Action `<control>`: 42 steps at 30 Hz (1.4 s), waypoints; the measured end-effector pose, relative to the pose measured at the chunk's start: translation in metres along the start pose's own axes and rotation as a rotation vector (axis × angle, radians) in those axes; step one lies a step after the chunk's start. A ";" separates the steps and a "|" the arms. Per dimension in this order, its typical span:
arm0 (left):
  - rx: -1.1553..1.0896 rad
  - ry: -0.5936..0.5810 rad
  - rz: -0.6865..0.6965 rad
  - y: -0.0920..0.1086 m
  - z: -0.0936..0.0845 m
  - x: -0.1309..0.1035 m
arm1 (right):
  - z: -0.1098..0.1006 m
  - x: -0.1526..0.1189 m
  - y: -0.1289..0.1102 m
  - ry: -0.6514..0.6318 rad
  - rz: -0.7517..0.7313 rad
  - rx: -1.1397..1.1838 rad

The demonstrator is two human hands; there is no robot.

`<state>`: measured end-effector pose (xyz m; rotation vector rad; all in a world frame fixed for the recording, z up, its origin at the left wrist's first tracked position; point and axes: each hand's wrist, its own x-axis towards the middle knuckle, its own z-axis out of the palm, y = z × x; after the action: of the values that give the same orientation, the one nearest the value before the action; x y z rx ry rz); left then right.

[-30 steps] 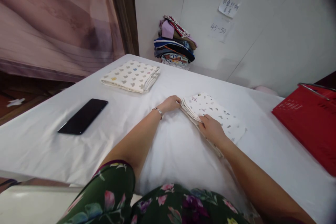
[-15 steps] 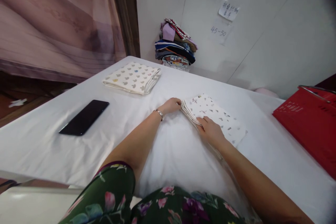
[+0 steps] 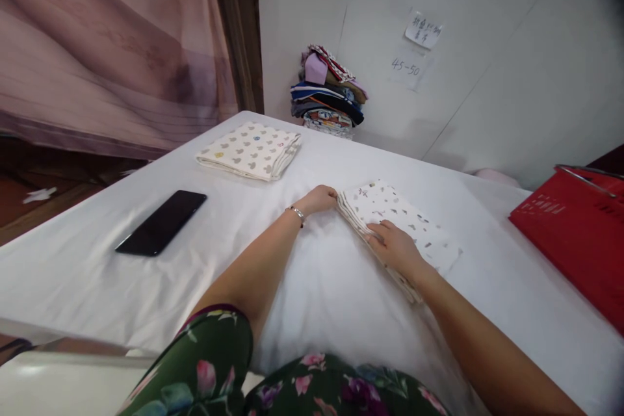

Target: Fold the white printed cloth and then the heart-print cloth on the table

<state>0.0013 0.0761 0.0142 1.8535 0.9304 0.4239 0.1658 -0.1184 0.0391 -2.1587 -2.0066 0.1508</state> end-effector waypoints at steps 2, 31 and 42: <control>-0.056 -0.014 -0.032 0.003 -0.001 -0.002 | -0.003 0.007 0.002 -0.015 -0.009 0.068; -0.084 0.085 -0.188 0.000 0.010 0.004 | 0.006 0.083 -0.024 -0.116 -0.258 -0.093; 0.236 0.230 -0.123 0.009 0.024 -0.003 | -0.015 -0.028 -0.004 -0.085 -0.443 0.123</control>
<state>0.0187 0.0575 0.0114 1.9735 1.2905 0.4745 0.1629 -0.1475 0.0531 -1.6132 -2.3936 0.2938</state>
